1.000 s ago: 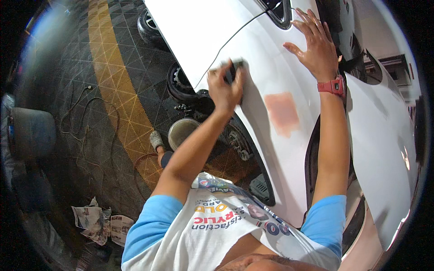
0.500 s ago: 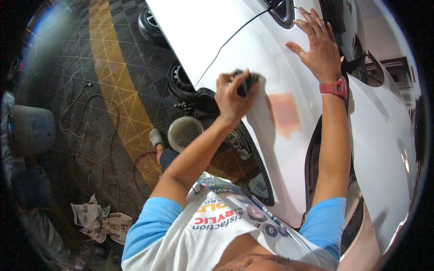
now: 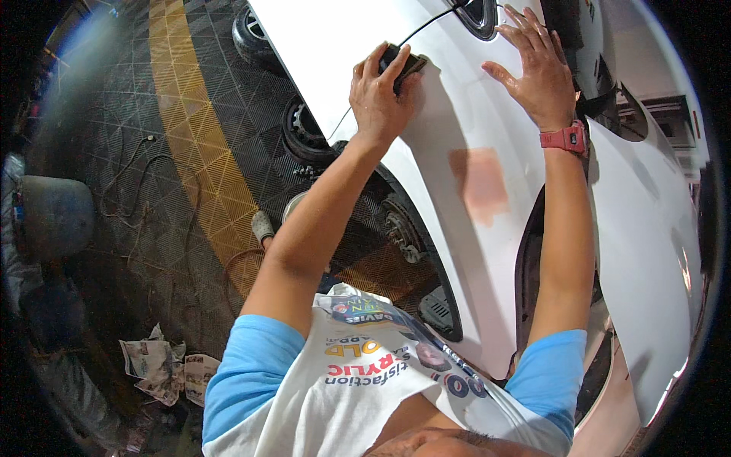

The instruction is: The person sands the front fender of a white car using a sanding block and water from a bucket. They repeatedly dip the sanding block into the water and sand different areas of the fender, including the wheel arch and the side panel.

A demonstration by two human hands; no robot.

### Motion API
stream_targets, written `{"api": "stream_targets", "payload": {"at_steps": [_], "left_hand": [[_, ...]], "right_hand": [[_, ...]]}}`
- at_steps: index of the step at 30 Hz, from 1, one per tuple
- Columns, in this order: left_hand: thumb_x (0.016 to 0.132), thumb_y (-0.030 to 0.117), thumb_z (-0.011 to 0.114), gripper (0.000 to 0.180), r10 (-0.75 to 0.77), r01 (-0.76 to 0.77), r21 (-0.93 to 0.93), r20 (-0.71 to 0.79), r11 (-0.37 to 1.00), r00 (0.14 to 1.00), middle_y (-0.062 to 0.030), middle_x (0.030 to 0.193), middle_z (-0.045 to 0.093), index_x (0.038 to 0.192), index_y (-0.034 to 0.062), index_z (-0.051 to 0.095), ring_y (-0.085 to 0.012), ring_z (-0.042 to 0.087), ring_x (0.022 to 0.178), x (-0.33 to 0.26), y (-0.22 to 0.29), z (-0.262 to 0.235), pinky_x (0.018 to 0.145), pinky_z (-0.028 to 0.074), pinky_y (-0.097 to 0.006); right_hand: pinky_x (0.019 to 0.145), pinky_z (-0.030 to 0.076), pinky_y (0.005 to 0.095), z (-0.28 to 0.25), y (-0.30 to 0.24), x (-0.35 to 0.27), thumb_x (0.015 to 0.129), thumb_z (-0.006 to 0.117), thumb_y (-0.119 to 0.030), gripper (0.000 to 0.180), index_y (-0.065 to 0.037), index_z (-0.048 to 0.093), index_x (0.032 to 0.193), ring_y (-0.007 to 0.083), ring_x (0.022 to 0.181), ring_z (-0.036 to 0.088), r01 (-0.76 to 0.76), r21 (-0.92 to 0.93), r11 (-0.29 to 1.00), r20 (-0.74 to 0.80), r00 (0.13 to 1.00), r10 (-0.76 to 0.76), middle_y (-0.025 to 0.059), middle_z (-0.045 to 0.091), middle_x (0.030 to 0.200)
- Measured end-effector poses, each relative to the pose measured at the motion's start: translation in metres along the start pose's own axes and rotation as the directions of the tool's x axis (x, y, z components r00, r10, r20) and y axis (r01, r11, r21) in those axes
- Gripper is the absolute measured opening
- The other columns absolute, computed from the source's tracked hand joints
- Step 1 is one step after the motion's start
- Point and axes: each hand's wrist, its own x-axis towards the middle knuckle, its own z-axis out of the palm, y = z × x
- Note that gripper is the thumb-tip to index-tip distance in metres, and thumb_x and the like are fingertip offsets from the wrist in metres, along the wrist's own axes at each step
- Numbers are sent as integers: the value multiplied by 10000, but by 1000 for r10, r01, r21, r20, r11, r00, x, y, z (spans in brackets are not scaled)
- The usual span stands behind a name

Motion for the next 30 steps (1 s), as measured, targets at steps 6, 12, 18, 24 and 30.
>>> {"api": "stream_targets", "payload": {"at_steps": [6, 12, 18, 24, 30], "left_hand": [[954, 108, 720, 536, 205, -180, -208, 102, 961, 973, -144, 1631, 525, 1470, 248, 687, -405, 547, 1360, -45, -6, 8, 1173, 447, -510], [896, 36, 711, 624, 270, -232, -234, 146, 944, 952, -161, 1558, 602, 1493, 210, 657, -404, 571, 1322, -69, -11, -8, 1118, 464, -503], [918, 45, 689, 613, 136, -105, -228, 126, 968, 983, -170, 1590, 577, 1506, 212, 650, -398, 572, 1294, -66, 3, -4, 1130, 426, -516], [891, 27, 706, 586, 178, -149, -226, 114, 963, 977, -201, 1559, 599, 1459, 168, 675, -403, 592, 1271, -33, -4, -4, 1109, 427, -504], [944, 40, 672, 519, 82, -53, -166, 173, 985, 981, -188, 1553, 608, 1447, 167, 686, -397, 579, 1275, -88, 15, -18, 1110, 436, -501]], "right_hand": [[1267, 352, 491, 8, 13, -2, 748, 943, -331, 669, -115, 661, 1315, 346, 1501, 466, 58, 64, 996, -68, 996, -54, 105, 581, 1556], [1261, 362, 474, 10, 7, -4, 740, 949, -297, 679, -117, 659, 1327, 343, 1497, 469, 21, 37, 999, -42, 999, -19, 112, 587, 1545], [1261, 361, 471, 1, 5, -2, 736, 952, -254, 678, -109, 659, 1330, 341, 1498, 469, 39, 24, 999, -13, 999, -39, 105, 586, 1547], [1246, 376, 491, 12, 10, -3, 735, 955, -259, 679, -97, 651, 1319, 359, 1486, 476, 68, 87, 994, -69, 996, -62, 125, 589, 1530], [1306, 312, 565, 27, 26, -7, 928, 749, -596, 691, -242, 557, 1489, 247, 1614, 323, 98, -171, 980, 22, 995, -95, -40, 409, 1712]]}}
